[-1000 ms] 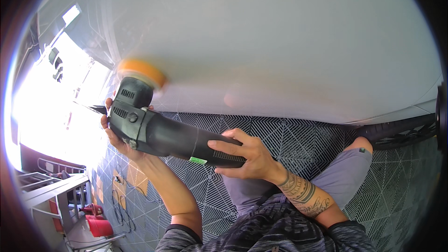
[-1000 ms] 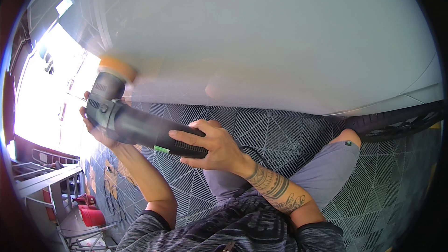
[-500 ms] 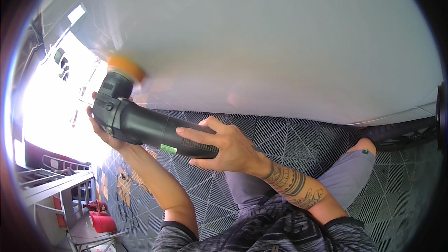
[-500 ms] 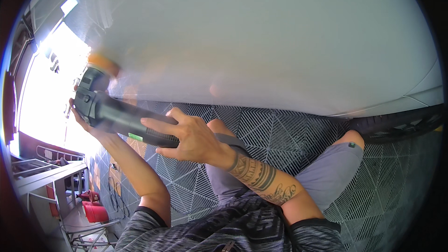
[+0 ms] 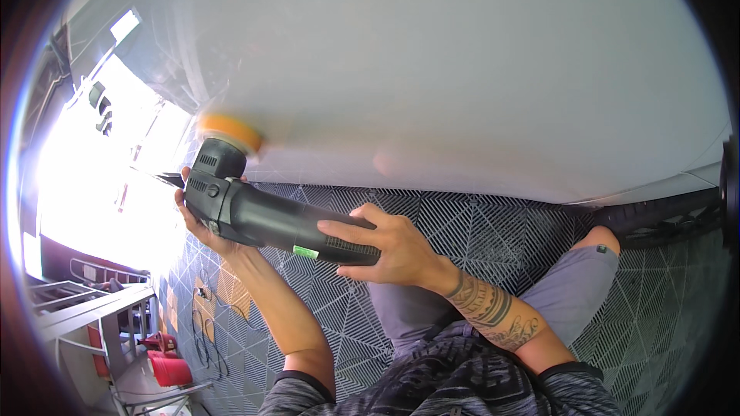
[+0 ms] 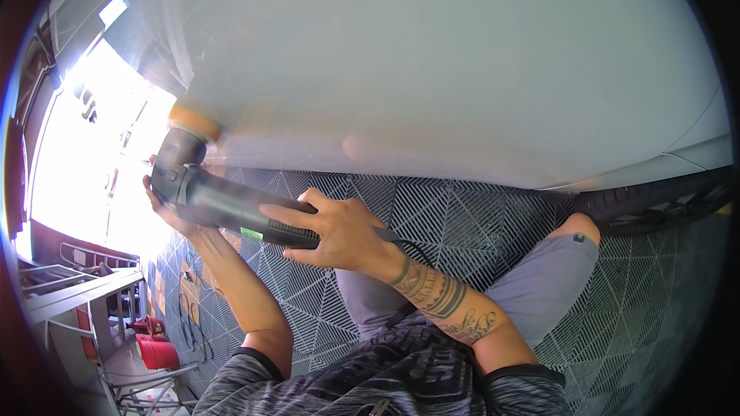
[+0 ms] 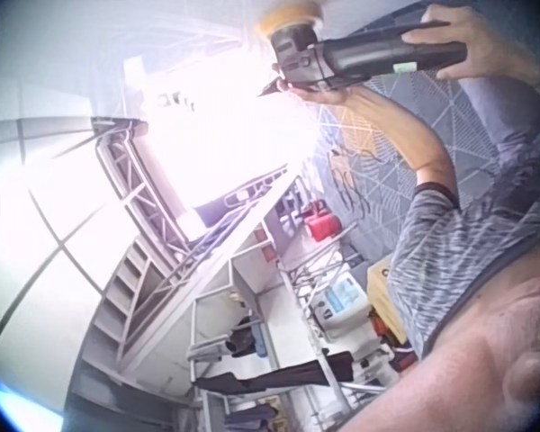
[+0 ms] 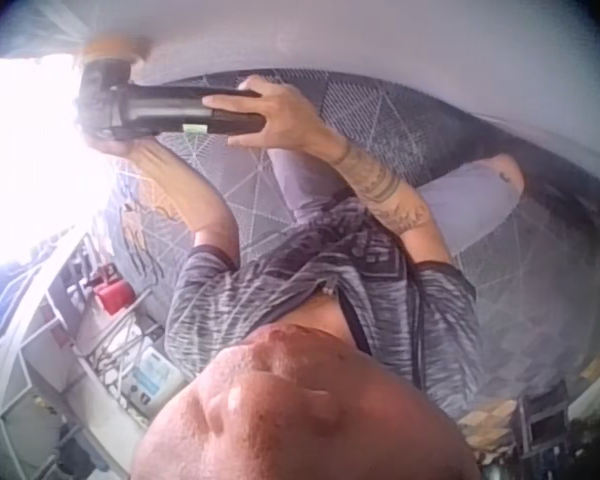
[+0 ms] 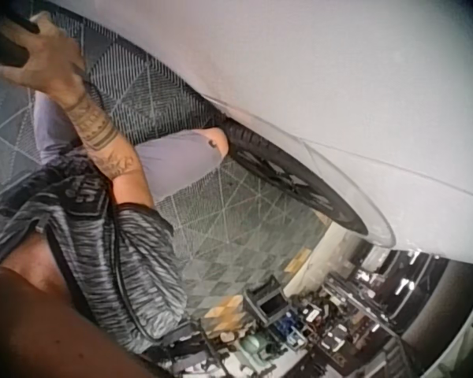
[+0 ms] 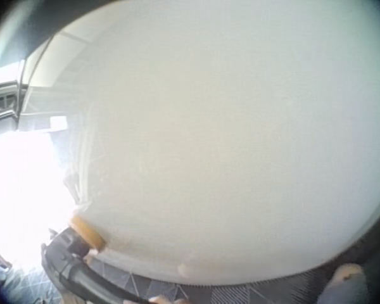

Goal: The person uses a rotary polisher with an orange pad to buff the side panel of a white car. They move the tool in circular and sweeping motions along the door and rear quarter panel, maintaining consistent contact with the surface.

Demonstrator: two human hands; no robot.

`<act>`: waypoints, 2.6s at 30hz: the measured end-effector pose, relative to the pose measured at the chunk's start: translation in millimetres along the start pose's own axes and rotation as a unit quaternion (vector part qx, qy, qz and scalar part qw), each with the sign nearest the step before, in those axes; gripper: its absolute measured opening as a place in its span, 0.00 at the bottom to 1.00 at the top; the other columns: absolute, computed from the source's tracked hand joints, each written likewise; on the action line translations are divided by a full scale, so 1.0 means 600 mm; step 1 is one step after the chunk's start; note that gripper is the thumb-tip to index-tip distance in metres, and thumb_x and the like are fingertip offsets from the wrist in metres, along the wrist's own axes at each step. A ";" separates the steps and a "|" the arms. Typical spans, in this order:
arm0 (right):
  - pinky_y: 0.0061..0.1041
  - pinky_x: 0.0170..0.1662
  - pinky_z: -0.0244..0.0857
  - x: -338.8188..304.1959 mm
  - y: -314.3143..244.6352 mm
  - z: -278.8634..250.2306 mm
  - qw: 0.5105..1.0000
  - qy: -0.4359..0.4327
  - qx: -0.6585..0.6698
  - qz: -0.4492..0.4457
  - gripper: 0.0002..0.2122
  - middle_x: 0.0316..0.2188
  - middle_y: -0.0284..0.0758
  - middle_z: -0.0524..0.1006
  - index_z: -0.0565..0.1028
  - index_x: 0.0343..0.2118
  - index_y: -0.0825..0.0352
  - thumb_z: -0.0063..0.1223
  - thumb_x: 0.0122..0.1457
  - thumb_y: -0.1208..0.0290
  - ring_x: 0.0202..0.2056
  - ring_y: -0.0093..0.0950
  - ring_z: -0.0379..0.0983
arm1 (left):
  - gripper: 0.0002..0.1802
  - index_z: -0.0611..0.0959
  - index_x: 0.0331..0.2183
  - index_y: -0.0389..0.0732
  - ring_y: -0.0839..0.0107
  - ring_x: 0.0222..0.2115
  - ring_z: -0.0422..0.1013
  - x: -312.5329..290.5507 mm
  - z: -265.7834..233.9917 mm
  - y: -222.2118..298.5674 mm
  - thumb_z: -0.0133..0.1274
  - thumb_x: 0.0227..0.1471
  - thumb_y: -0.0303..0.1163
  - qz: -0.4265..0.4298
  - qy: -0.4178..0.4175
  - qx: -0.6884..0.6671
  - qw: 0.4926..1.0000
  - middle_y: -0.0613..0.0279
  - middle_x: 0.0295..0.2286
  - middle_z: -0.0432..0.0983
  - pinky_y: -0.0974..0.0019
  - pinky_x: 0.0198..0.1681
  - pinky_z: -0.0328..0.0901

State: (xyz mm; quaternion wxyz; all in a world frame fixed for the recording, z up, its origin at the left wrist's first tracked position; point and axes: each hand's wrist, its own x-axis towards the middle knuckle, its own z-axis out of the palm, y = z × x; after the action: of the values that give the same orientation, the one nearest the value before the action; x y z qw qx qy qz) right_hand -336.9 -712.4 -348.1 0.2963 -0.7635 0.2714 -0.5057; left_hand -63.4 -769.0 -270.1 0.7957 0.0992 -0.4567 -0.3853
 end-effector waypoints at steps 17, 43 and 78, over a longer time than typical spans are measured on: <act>0.24 0.30 0.73 -0.063 0.010 -0.062 0.995 0.081 0.031 -0.049 0.32 0.34 0.34 0.73 0.75 0.54 0.52 0.70 0.40 0.63 0.27 0.27 0.74 | 0.14 0.77 0.46 0.52 0.48 0.54 0.64 -0.047 0.102 -0.030 0.44 0.61 0.42 -0.014 -0.002 0.010 1.000 0.51 0.56 0.62 0.36 0.37 0.76; 0.21 0.38 0.72 -0.148 0.025 -0.120 0.990 0.111 0.089 -0.017 0.33 0.37 0.34 0.75 0.76 0.53 0.58 0.71 0.38 0.68 0.35 0.25 0.76 | 0.13 0.79 0.45 0.48 0.39 0.57 0.57 -0.104 0.196 -0.056 0.48 0.58 0.36 -0.029 -0.128 0.011 0.991 0.43 0.57 0.56 0.29 0.42 0.71; 0.26 0.41 0.72 -0.237 0.030 -0.208 0.985 0.132 0.112 -0.008 0.36 0.40 0.37 0.76 0.76 0.52 0.60 0.75 0.33 0.70 0.38 0.29 0.76 | 0.25 0.68 0.52 0.42 0.37 0.56 0.59 -0.180 0.311 -0.090 0.48 0.58 0.45 -0.037 -0.159 0.109 0.981 0.44 0.59 0.52 0.32 0.44 0.72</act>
State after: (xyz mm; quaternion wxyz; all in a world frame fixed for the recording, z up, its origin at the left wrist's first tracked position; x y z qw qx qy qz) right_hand -504.1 -645.5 -408.9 0.3375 -0.6542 0.2441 -0.6313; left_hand -272.4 -693.7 -263.0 0.6827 0.1398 -0.6124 -0.3734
